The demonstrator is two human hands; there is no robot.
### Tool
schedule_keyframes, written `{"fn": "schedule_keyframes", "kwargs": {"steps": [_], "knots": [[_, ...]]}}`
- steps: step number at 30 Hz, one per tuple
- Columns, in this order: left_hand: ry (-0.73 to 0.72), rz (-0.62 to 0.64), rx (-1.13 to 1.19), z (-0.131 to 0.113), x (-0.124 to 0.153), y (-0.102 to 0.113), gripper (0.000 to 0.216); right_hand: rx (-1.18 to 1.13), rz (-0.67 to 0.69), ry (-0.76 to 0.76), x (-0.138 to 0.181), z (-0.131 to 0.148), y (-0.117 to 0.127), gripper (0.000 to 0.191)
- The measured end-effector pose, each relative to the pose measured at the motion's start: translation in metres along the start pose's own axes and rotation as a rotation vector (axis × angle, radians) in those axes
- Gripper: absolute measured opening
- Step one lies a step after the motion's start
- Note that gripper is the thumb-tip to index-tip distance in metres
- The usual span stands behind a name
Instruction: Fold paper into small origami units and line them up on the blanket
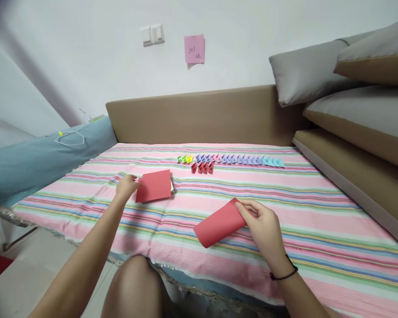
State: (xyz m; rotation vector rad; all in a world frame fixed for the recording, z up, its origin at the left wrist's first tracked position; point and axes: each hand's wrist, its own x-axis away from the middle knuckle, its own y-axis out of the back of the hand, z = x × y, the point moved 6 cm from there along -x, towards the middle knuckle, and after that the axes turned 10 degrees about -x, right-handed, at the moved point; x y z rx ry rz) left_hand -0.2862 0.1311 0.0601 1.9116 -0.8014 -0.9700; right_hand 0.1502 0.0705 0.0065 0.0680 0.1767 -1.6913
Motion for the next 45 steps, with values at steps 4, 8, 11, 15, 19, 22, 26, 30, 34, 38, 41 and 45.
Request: {"fn": "schedule_keyframes", "kwargs": {"steps": [4,8,11,15,19,22,26,30,34,38,41,45], "knots": [[-0.162,0.206,0.288,-0.052,0.041,-0.01,0.024,-0.109,0.034,-0.028,0.001,0.0,-0.007,0.03],[-0.38,0.507,0.622,-0.126,0.123,-0.02,0.035,-0.175,-0.034,-0.012,0.007,0.007,-0.006,0.025],[-0.341,0.727,1.105,-0.159,0.178,-0.022,0.037,-0.191,-0.202,0.086,0.012,0.017,0.005,0.022],[-0.15,0.731,1.424,-0.164,0.21,-0.031,0.06,-0.203,-0.385,0.218,0.02,0.029,0.013,0.023],[0.048,0.743,1.745,-0.172,0.23,-0.044,0.071,-0.237,-0.489,0.201,0.024,0.031,0.011,0.025],[0.112,0.849,1.817,-0.192,0.252,-0.049,0.064,-0.347,-0.484,0.135,0.026,0.025,0.001,0.026],[0.192,0.761,1.852,-0.21,0.266,-0.048,0.047,-0.389,-0.364,0.058,0.035,0.019,-0.023,0.027],[0.436,0.483,1.876,-0.203,0.259,-0.048,0.044,-0.385,-0.347,0.02,0.047,0.018,-0.035,0.025],[0.472,0.357,1.887,-0.194,0.243,-0.042,0.049,-0.498,-0.306,0.002,0.05,0.018,-0.038,0.017],[0.397,0.34,1.812,-0.184,0.228,-0.035,0.047,-0.488,-0.209,-0.026,0.047,0.019,-0.035,0.014],[0.359,0.387,1.744,-0.182,0.225,-0.034,0.042,-0.402,-0.086,-0.011,0.044,0.025,-0.031,0.017],[0.346,0.428,1.706,-0.182,0.225,-0.036,0.042,-0.228,-0.005,-0.009,0.04,0.031,-0.025,0.014]]}}
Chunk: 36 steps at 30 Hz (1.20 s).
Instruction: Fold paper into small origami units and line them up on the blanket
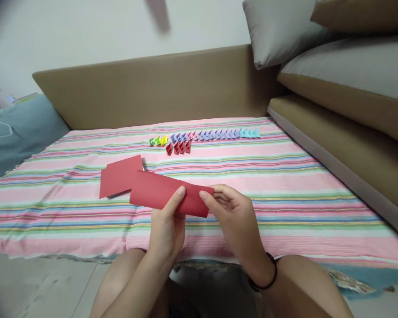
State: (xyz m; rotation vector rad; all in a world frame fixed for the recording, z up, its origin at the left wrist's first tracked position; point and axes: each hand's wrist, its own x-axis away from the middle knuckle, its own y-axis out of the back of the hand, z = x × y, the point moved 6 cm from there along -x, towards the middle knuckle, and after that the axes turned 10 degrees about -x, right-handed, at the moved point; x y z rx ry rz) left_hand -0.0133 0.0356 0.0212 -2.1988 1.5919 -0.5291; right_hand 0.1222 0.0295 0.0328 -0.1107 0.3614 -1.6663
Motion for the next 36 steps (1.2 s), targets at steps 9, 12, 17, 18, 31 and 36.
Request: {"fn": "schedule_keyframes", "kwargs": {"steps": [9,12,17,18,31,36], "knots": [[0.085,0.019,-0.001,0.0062,-0.0013,0.0017,0.043,0.045,-0.017,-0.012,-0.0002,0.0018,0.002,0.012],[0.106,0.007,-0.013,0.008,-0.0019,0.0022,0.044,0.033,-0.022,-0.006,-0.0004,0.0015,0.0027,0.011],[0.118,-0.003,-0.017,0.0087,-0.0026,0.0019,0.042,0.016,-0.029,-0.016,-0.0005,0.0009,0.0031,0.01],[0.122,-0.008,-0.013,0.0087,-0.0026,0.002,0.041,0.014,-0.03,-0.016,-0.0004,0.0012,0.003,0.01],[0.122,-0.039,0.033,0.0044,0.0003,-0.0008,0.03,-0.048,0.007,-0.053,-0.0013,0.0028,-0.0003,0.009],[0.115,-0.051,0.034,0.0055,-0.0005,0.0004,0.032,-0.072,0.004,-0.068,-0.0014,0.0015,0.0002,0.007]]}}
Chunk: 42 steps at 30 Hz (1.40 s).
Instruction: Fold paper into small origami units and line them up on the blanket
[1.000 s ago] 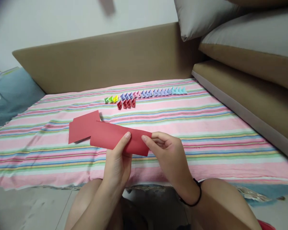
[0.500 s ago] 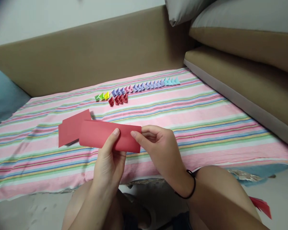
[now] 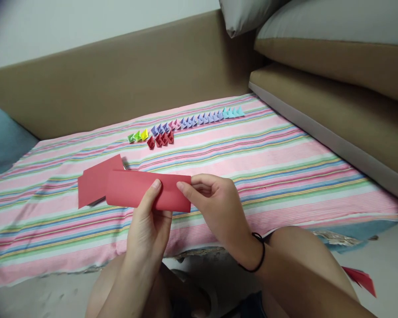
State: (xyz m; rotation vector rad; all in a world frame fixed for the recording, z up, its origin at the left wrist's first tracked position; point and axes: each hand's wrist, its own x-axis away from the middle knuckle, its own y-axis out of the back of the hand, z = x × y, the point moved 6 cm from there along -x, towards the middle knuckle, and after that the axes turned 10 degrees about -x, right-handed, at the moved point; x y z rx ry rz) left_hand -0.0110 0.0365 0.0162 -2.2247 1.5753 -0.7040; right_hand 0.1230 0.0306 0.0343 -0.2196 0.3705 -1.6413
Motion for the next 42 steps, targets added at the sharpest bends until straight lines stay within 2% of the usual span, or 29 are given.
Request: {"fn": "schedule_keyframes", "kwargs": {"steps": [22,25,29,32,36,40,42], "knots": [[-0.025,-0.009,-0.035,-0.001,0.0,0.001,0.039,-0.032,0.017,-0.019,0.0,-0.003,-0.002,0.007],[-0.067,0.003,-0.046,-0.003,-0.002,0.001,0.039,-0.104,0.079,-0.062,-0.001,-0.011,-0.006,0.007],[-0.159,0.04,-0.08,-0.008,-0.007,0.001,0.04,-0.165,0.217,-0.168,-0.001,-0.028,-0.016,0.028],[-0.184,0.028,-0.102,-0.01,-0.01,0.004,0.032,-0.111,0.249,-0.241,0.001,-0.038,-0.019,0.032],[-0.162,0.038,-0.127,-0.01,-0.011,0.003,0.025,-0.102,0.205,-0.224,0.0,-0.038,-0.018,0.031],[-0.12,0.048,-0.129,-0.005,-0.01,0.002,0.028,-0.098,0.115,-0.177,-0.004,-0.035,-0.011,0.028],[-0.115,0.043,-0.124,-0.004,-0.011,0.002,0.028,-0.078,0.121,-0.193,-0.004,-0.037,-0.011,0.029]]}}
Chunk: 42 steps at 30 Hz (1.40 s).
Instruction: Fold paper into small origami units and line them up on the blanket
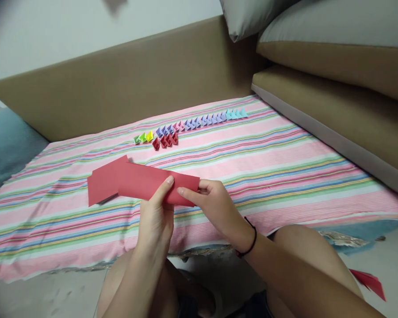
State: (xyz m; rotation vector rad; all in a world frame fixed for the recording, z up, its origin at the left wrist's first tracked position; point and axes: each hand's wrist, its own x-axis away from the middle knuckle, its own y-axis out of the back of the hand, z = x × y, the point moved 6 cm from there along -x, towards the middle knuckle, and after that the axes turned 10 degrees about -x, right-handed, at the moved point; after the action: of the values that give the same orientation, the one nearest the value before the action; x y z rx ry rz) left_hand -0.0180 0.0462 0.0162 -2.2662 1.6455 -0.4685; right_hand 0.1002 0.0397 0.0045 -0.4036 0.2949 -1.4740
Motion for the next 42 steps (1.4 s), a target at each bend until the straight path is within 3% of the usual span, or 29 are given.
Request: {"fn": "schedule_keyframes", "kwargs": {"steps": [7,21,28,34,42], "knots": [[-0.003,-0.03,0.019,-0.001,-0.009,0.008,0.024,0.019,0.075,-0.141,0.001,-0.015,-0.006,0.027],[0.05,-0.089,0.048,0.001,-0.014,0.012,0.025,0.103,0.103,-0.092,-0.001,-0.017,-0.009,0.029],[0.011,-0.041,0.069,-0.002,-0.014,0.01,0.025,0.195,0.059,-0.026,0.002,-0.009,-0.009,0.027],[0.008,0.014,0.056,-0.005,-0.01,0.006,0.025,0.165,-0.012,0.157,0.007,0.015,-0.006,0.018],[0.021,0.051,0.014,-0.005,-0.009,0.003,0.024,0.178,-0.12,0.207,0.011,0.029,0.006,0.017]]}}
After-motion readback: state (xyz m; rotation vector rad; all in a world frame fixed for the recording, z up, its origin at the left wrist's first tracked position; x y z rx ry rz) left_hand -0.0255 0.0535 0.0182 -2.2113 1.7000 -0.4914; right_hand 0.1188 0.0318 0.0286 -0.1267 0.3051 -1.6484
